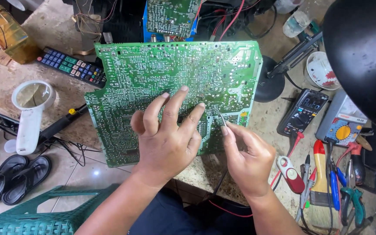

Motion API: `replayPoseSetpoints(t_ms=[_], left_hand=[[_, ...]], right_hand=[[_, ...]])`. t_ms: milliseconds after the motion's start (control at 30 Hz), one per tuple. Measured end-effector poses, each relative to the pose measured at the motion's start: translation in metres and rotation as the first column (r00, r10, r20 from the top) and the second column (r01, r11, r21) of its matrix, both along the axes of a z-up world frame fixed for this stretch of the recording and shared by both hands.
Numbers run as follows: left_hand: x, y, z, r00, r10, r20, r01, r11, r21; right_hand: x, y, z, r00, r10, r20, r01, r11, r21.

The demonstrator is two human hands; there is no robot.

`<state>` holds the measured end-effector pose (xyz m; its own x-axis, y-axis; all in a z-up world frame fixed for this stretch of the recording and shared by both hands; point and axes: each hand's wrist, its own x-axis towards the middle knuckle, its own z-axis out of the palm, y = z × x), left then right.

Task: Soldering components on a circuit board and inspecting the connections using a magnifying glass and testing equipment.

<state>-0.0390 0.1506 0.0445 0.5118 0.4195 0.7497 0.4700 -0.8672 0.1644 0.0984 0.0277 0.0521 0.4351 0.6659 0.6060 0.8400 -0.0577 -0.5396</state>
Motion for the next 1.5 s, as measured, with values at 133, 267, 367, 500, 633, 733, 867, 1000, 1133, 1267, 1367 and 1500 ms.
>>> replayPoseSetpoints(t_ms=[133, 267, 367, 500, 633, 733, 867, 1000, 1133, 1267, 1367, 1500], left_hand=[[0.0022, 0.0028, -0.0029, 0.999, -0.017, -0.029, 0.016, 1.0, -0.008], [0.0027, 0.0036, -0.0015, 0.999, -0.029, -0.033, 0.029, 0.999, -0.015], [0.003, 0.003, -0.0008, 0.999, -0.028, -0.033, 0.027, 0.999, -0.029], [0.0037, 0.0024, 0.0008, 0.998, -0.011, -0.056, 0.009, 0.999, -0.04], [0.0019, 0.0037, 0.0027, 0.998, -0.019, -0.052, 0.017, 0.999, -0.035], [-0.0001, 0.0036, 0.0022, 0.998, -0.003, -0.059, 0.0, 0.999, -0.038], [-0.0008, 0.0041, 0.0006, 0.997, -0.022, -0.076, 0.019, 0.998, -0.052], [-0.0021, 0.0051, 0.0005, 0.997, -0.024, -0.077, 0.019, 0.998, -0.053], [-0.0024, 0.0055, 0.001, 0.998, 0.001, -0.062, -0.005, 0.999, -0.049], [-0.0025, 0.0062, 0.001, 0.998, -0.006, -0.057, 0.003, 0.999, -0.043], [-0.0021, 0.0057, 0.0009, 0.998, -0.014, -0.067, 0.011, 0.999, -0.046], [-0.0011, 0.0042, 0.0011, 0.996, 0.005, -0.087, -0.008, 0.999, -0.042]], right_hand=[[0.0015, 0.0002, -0.0012, 1.0, -0.017, -0.005, 0.016, 0.999, -0.03], [0.0016, 0.0008, -0.0012, 0.999, -0.032, -0.007, 0.032, 0.999, -0.039], [0.0014, 0.0014, 0.0002, 0.999, -0.035, -0.003, 0.035, 0.999, -0.039], [0.0018, 0.0014, 0.0012, 1.0, -0.021, -0.008, 0.021, 0.999, -0.039], [0.0022, 0.002, 0.0, 1.0, -0.011, -0.011, 0.011, 1.0, -0.03], [0.0018, 0.0022, 0.0009, 1.0, -0.005, -0.019, 0.004, 1.0, -0.029], [0.0023, 0.0022, -0.0001, 1.0, 0.001, -0.004, -0.001, 1.0, -0.022], [0.0034, 0.0021, -0.002, 1.0, -0.014, 0.019, 0.014, 1.0, -0.018], [0.003, 0.0022, -0.0021, 1.0, -0.01, 0.004, 0.01, 1.0, -0.017], [0.003, 0.0024, -0.0031, 1.0, -0.007, 0.005, 0.007, 1.0, -0.021], [0.003, 0.0025, -0.0031, 1.0, -0.007, 0.007, 0.007, 1.0, -0.02], [0.0036, 0.0028, -0.0052, 1.0, 0.008, 0.018, -0.008, 1.0, -0.001]])
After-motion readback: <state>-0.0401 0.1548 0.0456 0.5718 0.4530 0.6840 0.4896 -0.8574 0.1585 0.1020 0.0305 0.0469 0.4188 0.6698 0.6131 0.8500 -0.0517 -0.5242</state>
